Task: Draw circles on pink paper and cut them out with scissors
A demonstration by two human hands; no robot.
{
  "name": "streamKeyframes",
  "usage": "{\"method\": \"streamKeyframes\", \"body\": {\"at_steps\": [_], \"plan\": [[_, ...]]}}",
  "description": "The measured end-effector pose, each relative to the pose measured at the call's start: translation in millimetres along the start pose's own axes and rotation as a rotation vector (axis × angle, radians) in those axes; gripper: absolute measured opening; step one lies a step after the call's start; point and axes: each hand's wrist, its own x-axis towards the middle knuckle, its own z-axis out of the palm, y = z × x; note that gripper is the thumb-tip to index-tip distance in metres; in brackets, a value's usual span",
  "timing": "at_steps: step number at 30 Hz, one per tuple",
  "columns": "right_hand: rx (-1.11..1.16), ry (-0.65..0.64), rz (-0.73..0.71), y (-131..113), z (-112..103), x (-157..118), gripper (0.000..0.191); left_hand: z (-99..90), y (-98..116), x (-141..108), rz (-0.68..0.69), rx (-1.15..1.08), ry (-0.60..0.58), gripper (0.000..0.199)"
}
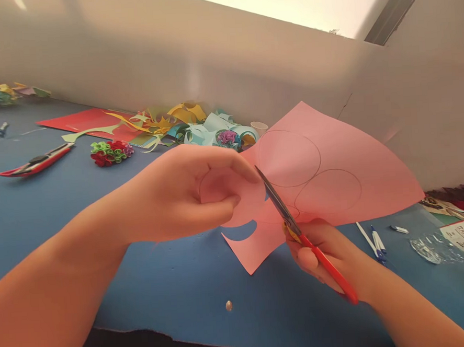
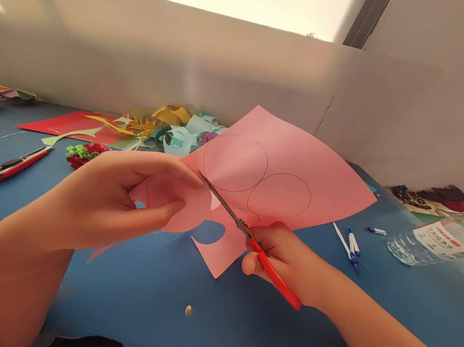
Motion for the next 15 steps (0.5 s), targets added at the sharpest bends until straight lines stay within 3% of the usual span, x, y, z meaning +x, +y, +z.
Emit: {"method": "streamKeyframes", "body": {"at_steps": [3,5,7,9,10,12,15], "plan": [[0.071,0.084,-0.053,6,2,7,0.079,3.1,-7,-1,-0.005,0.035,0.164,0.050],[0.050,0.157,-0.070,10,3,12,0.078,8.8,-11,-3,0.006,0.126,0.434,0.045],[0.052,0.221,-0.060,13,5,16,0.080,17.5,-12,-8,0.094,0.273,0.718,0.024],[0.084,0.249,-0.045,15,7,18,0.082,28.1,-11,-13,0.343,0.308,0.763,0.020],[0.101,0.255,-0.046,15,8,19,0.082,33.5,-9,-14,0.340,0.285,0.660,0.019],[0.125,0.262,-0.062,16,9,20,0.082,42.6,-8,-13,0.255,0.199,0.477,0.012],[0.147,0.260,-0.075,19,10,20,0.081,47.8,-11,-5,-0.061,0.143,0.427,0.026]]}}
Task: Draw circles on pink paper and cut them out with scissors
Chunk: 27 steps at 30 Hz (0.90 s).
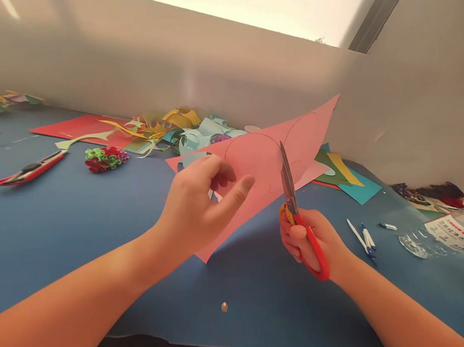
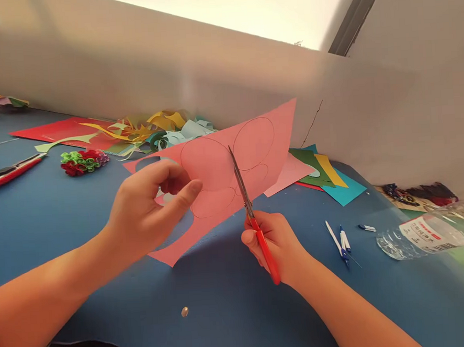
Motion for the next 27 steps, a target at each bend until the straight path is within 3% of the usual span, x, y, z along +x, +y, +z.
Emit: {"method": "streamKeyframes", "body": {"at_steps": [2,4,7,10,14,17,22,27], "plan": [[0.009,0.000,0.015,2,0,0,0.082,0.7,-5,6,-0.197,-0.042,-0.034,0.038],[0.011,0.000,0.019,2,0,-1,0.082,-2.1,-10,11,-0.346,-0.182,-0.152,0.050],[-0.002,-0.022,-0.002,2,1,-2,0.081,-7.8,-12,13,-0.456,-0.380,-0.312,0.056],[0.000,-0.063,-0.030,2,-1,-2,0.081,-10.2,-7,10,-0.377,-0.446,-0.280,0.048],[0.017,-0.116,-0.054,4,-2,-4,0.081,-8.7,-4,7,-0.206,-0.421,-0.101,0.037],[0.009,-0.130,-0.084,5,-2,-6,0.080,-8.0,-4,6,-0.142,-0.424,-0.033,0.035],[-0.027,-0.136,-0.125,3,1,-11,0.080,-8.6,-4,2,-0.159,-0.323,-0.115,0.058],[-0.101,-0.152,-0.127,-9,3,-14,0.076,-11.1,0,-1,-0.175,-0.290,-0.176,0.056]]}}
